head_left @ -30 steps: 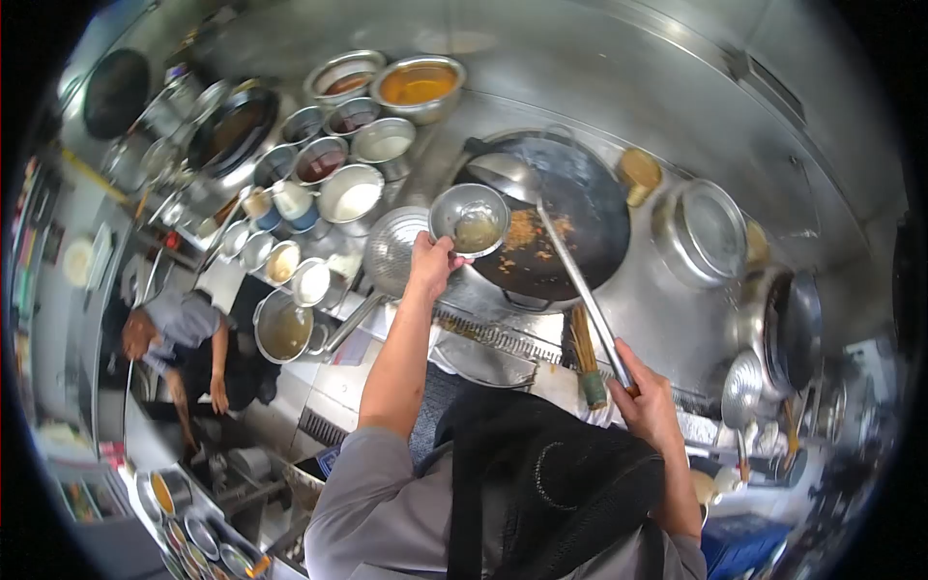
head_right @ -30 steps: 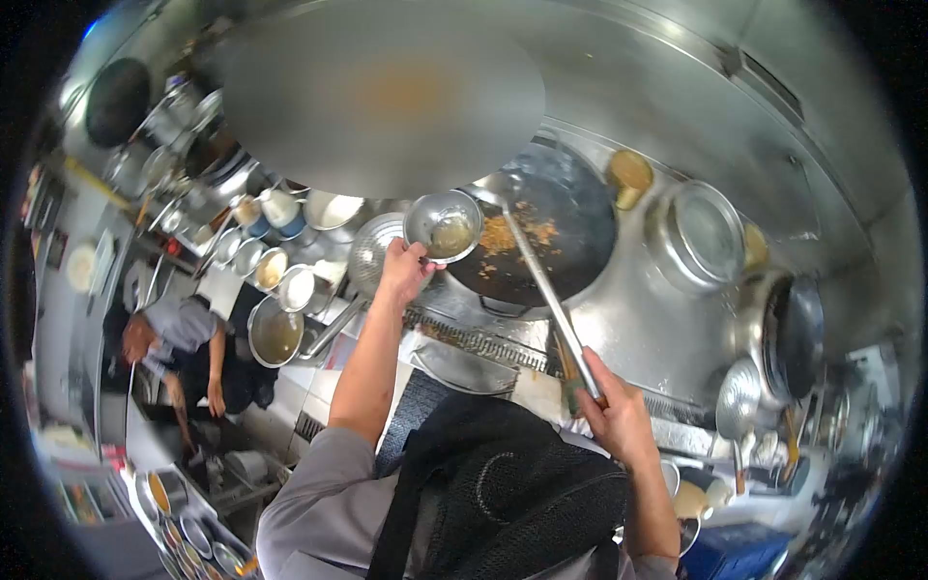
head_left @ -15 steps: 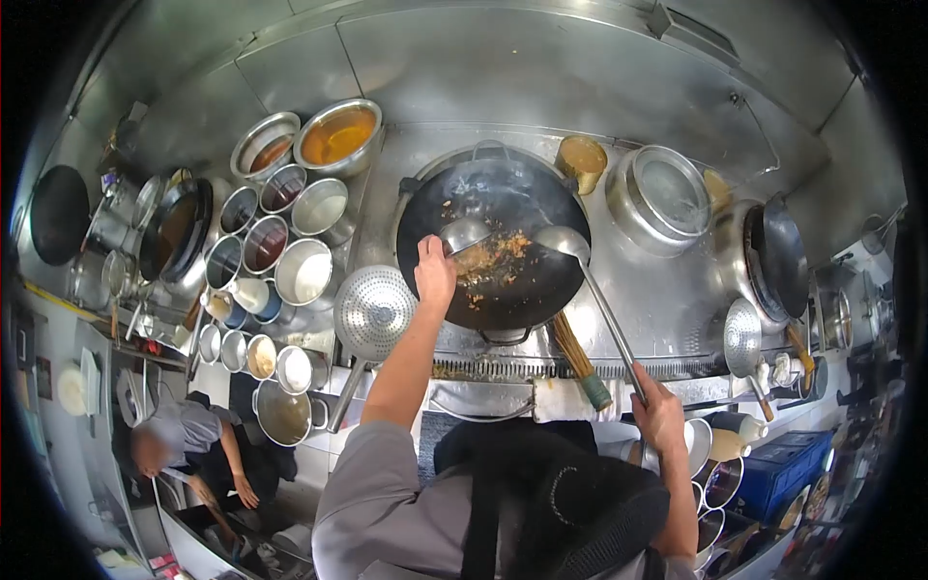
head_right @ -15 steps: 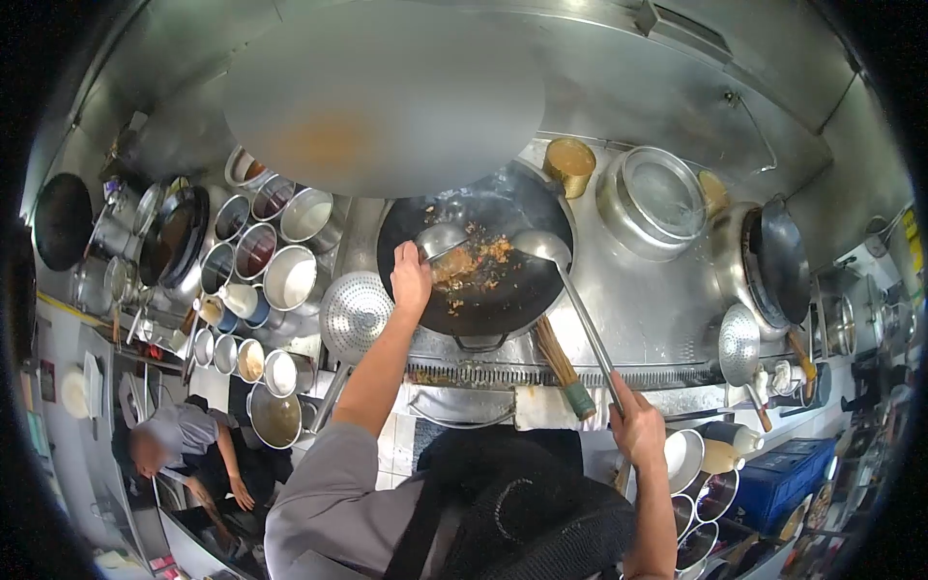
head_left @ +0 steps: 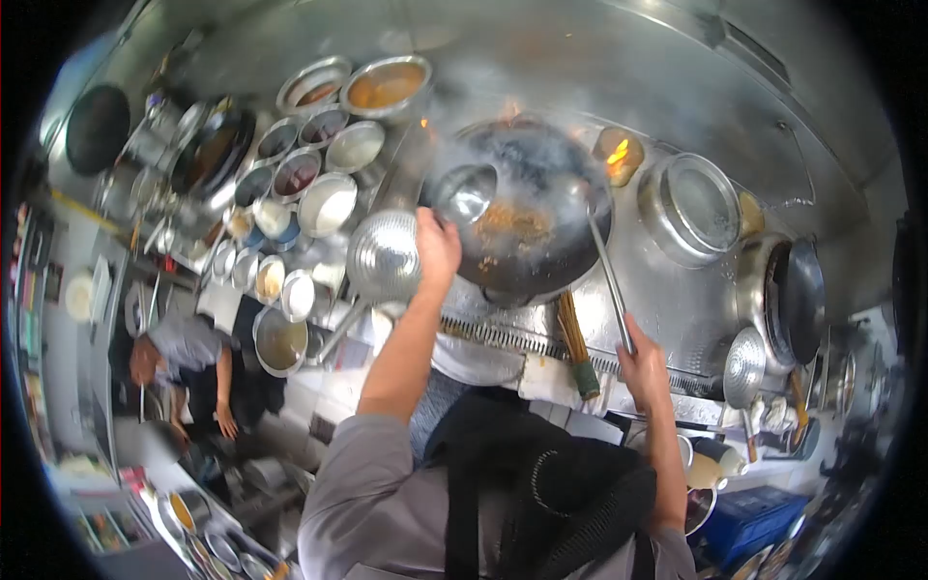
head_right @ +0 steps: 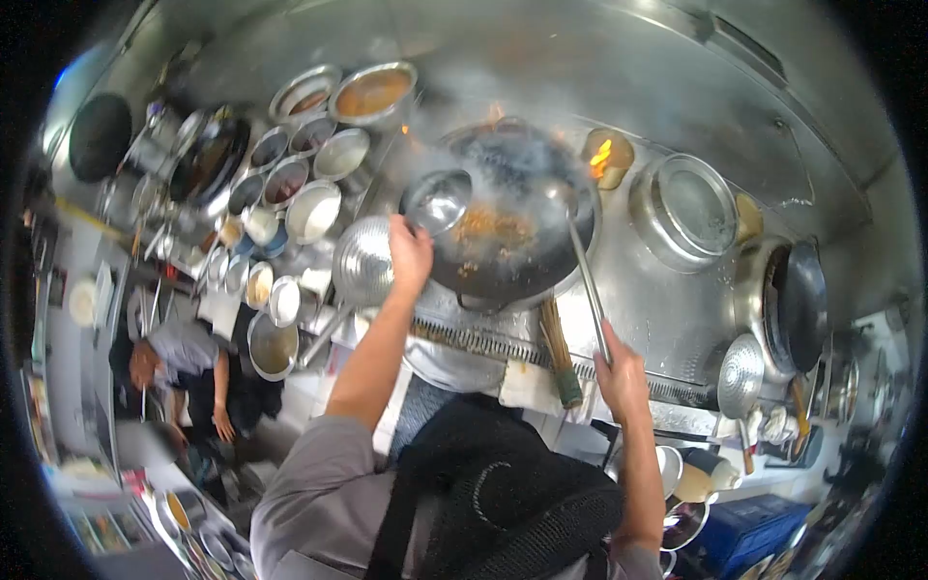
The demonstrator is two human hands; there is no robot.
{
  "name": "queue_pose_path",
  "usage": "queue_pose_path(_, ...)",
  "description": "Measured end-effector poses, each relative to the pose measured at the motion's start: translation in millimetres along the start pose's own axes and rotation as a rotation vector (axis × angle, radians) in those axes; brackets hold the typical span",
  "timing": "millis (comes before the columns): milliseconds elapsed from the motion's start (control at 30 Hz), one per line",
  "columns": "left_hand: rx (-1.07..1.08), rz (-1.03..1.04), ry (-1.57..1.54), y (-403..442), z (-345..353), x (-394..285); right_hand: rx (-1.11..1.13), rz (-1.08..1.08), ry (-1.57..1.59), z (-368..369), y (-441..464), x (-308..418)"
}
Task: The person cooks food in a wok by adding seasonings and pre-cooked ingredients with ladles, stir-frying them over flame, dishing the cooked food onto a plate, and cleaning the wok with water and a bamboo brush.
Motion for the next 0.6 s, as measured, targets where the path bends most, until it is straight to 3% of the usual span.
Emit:
queue_pose_path(33, 0.055, -0.263, -0.143, -22.3, -32.9, -6.5, 0.006, 0.053, 0.030, 7.0, 7.3, -8.3)
queue_pose_path(67, 0.031, -0.288, -0.241, -40.1, -59.6, -4.6, 0.063, -0.002, 0.039, 12.9, 17.1, -7.6)
queue_pose_path(133, -0.050, -0.357, -0.445, -77.5, -119.1, 36.5, 0.141, 0.223, 0.248, 44.9, 65.1, -27.0)
queue_pose_path(167, -0.111, -0.397, -0.554, -103.5, -147.6, 65.2, 0.136, 0.183, 0.473, 69.2, 80.3, -46.9)
queue_pose_path(233, -0.257, -0.541, -0.555, -172.8, -216.4, 106.5, 0.247, 0.111, 0.626, 104.0, 113.9, -44.2)
queue_pose_path(267, -0.371, -0.571, -0.731, -206.2, -247.0, 133.8, 0.296, 0.089, 0.724, 109.7, 119.1, -48.6)
queue_pose_path(300, -0.501, -0.596, -0.821, -245.7, -275.6, 168.5, 0.409, -0.012, 0.629, 100.4, 118.7, -35.2)
queue_pose_path(367, -0.904, -0.700, -0.832, -359.9, -343.7, 216.4, 0.509, -0.125, 0.407, 95.4, 123.0, -49.6)
queue_pose_path(467, -1.318, -0.902, -0.799, -552.5, -413.6, 264.5, 0.597, -0.210, 0.254, 71.3, 114.0, -58.2)
queue_pose_path(500, -1.527, -0.660, -1.024, -614.3, -417.0, 277.7, 0.610, -0.224, 0.228, 56.6, 113.8, -67.5)
queue_pose_path(567, -1.874, -0.671, -0.998, -723.9, -429.9, 248.6, 0.652, -0.259, 0.202, 25.9, 114.8, -61.2)
queue_pose_path(600, -1.964, -0.684, -1.062, -785.2, -430.3, 266.9, 0.669, -0.264, 0.207, 3.7, 115.5, -60.7)
Point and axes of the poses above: each hand's wrist, its own y-axis towards the middle knuckle, its own z-axis out of the palm, x = y × z, the point moved 8 cm from there along y, towards the middle knuckle, and after that the axes turned 13 degrees about -z, right-handed, at the moved point
